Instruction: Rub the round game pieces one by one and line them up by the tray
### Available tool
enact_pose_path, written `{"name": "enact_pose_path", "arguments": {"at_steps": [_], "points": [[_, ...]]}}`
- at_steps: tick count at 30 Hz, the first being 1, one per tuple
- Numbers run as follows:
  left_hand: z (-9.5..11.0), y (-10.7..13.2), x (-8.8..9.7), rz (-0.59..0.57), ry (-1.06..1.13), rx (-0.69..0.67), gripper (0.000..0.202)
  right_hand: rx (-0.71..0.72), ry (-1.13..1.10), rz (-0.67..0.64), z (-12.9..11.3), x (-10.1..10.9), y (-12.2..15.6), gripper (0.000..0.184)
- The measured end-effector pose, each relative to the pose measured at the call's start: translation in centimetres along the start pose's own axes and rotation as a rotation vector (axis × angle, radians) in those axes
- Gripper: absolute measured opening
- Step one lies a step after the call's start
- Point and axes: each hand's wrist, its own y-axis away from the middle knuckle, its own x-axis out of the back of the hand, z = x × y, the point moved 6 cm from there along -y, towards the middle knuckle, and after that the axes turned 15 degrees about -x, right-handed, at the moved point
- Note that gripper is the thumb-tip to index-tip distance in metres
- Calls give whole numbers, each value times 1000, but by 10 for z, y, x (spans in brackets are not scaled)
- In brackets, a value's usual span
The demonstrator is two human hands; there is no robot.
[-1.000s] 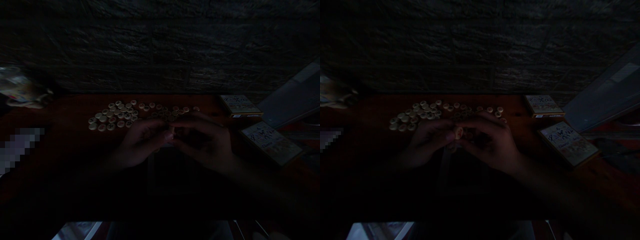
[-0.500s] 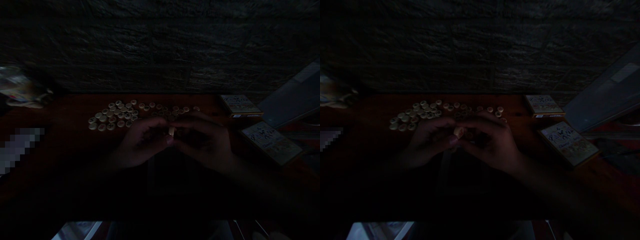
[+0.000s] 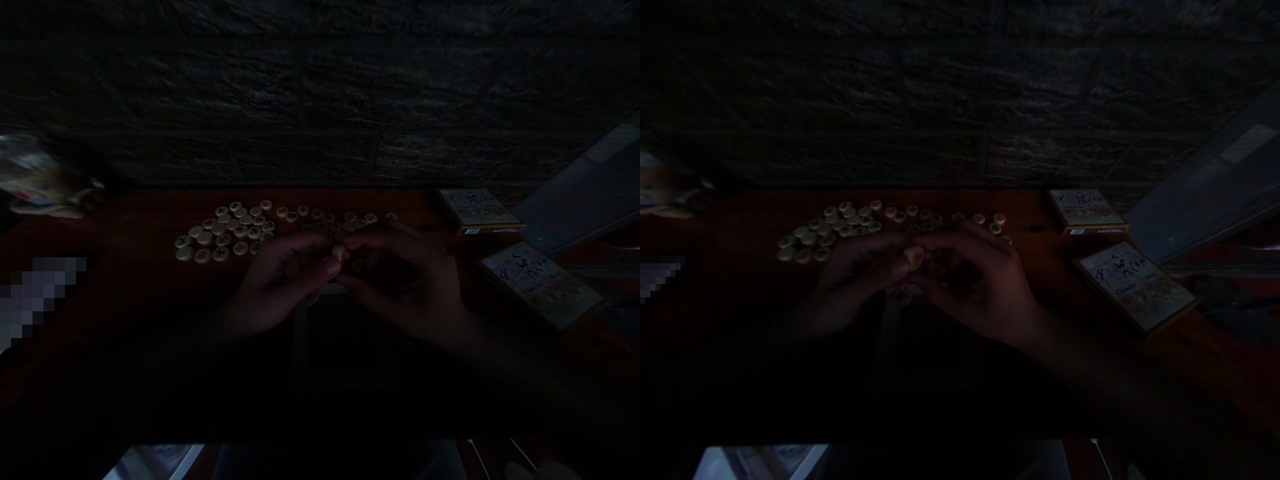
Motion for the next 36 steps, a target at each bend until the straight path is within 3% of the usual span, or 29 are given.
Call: {"name": "enact_pose_path", "arguments": {"at_steps": [5,10,15,23,28,36], "points": [[-5,-2,4,85,96,8,19,-174,-114,-16,14,-1,2,34],[0,-4,3,104,68,-40,15,-185,-127,-18,13,-1,2,27],[5,-5,6,120,-92,-93,15,-174,-134,-23,10,-1,0,19],[8,-1,2,56,-298,-175,20,-302,-316,-76,16,-10,0,20],[10,2,1,39,-353,-206,17,-424,-388,-74,21,-13,-4,11],[9,-1,3,84,-285,-153,25,-587,-553,-133,28,-14,-6,16]]}}
